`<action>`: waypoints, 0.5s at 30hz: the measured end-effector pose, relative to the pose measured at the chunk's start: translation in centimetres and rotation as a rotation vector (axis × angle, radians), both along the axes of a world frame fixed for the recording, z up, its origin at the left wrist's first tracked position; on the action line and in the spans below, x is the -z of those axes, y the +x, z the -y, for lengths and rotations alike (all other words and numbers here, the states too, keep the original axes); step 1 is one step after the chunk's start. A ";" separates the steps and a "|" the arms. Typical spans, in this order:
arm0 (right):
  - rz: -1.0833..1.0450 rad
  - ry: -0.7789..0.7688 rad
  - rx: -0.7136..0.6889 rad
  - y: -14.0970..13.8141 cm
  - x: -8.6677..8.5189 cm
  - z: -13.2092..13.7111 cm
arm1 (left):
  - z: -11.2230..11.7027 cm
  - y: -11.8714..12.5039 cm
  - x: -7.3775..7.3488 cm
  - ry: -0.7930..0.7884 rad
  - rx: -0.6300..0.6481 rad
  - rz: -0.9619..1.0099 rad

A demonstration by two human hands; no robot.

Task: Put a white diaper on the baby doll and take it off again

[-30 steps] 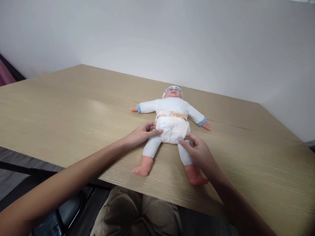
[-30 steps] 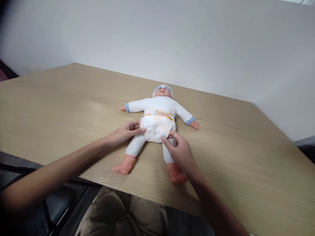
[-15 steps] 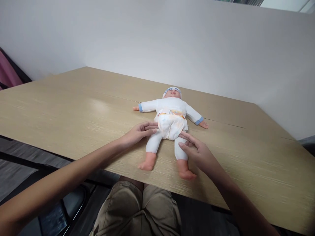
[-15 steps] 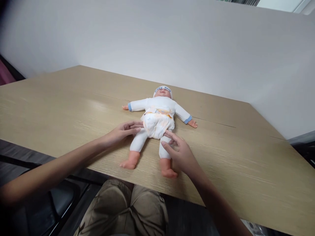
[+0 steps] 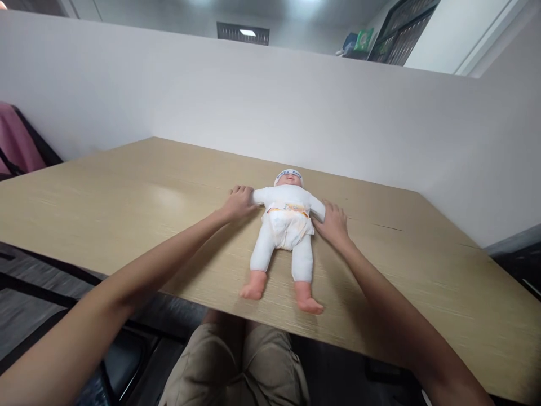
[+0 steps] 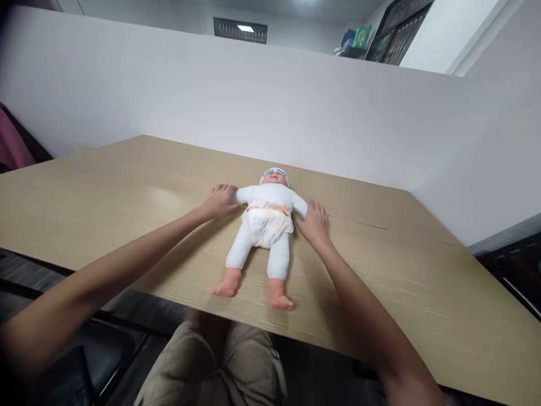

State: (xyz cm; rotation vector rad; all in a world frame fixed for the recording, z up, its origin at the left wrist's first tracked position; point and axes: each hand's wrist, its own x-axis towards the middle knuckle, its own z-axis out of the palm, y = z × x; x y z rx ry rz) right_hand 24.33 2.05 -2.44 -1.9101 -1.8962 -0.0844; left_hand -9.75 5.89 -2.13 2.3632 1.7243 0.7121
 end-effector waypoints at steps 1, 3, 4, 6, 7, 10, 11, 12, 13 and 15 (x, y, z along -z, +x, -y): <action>-0.011 -0.024 0.013 -0.4 0.1 -1.0 | -0.6 0.6 0.0 -0.015 -0.008 -0.009; -0.040 -0.057 0.043 -1.3 0.1 -2.2 | -1.3 1.7 -0.2 -0.045 -0.031 -0.015; -0.056 -0.071 0.057 -1.6 -0.1 -2.5 | -1.3 2.1 -0.4 -0.059 -0.047 -0.011; -0.094 -0.094 0.068 -1.6 -0.7 -2.2 | -0.4 2.6 -1.0 -0.086 -0.078 0.010; -0.114 -0.103 0.064 -1.4 -1.1 -1.7 | 0.6 2.5 -1.5 -0.099 -0.086 0.019; -0.176 -0.124 0.018 0.2 -2.8 1.9 | 6.2 1.5 -3.0 -0.119 -0.049 0.091; -0.200 -0.131 -0.013 0.8 -3.4 3.8 | 9.1 1.0 -3.4 -0.113 -0.010 0.169; -0.245 -0.136 -0.070 1.4 -3.9 5.9 | 12.3 0.6 -3.5 -0.112 0.025 0.246; -0.352 -0.131 -0.177 1.9 -4.4 8.3 | 15.8 0.2 -3.4 -0.127 0.049 0.313; -0.481 -0.182 -0.296 2.5 -5.2 13.5 | 23.2 -0.2 -2.1 -0.220 0.057 0.421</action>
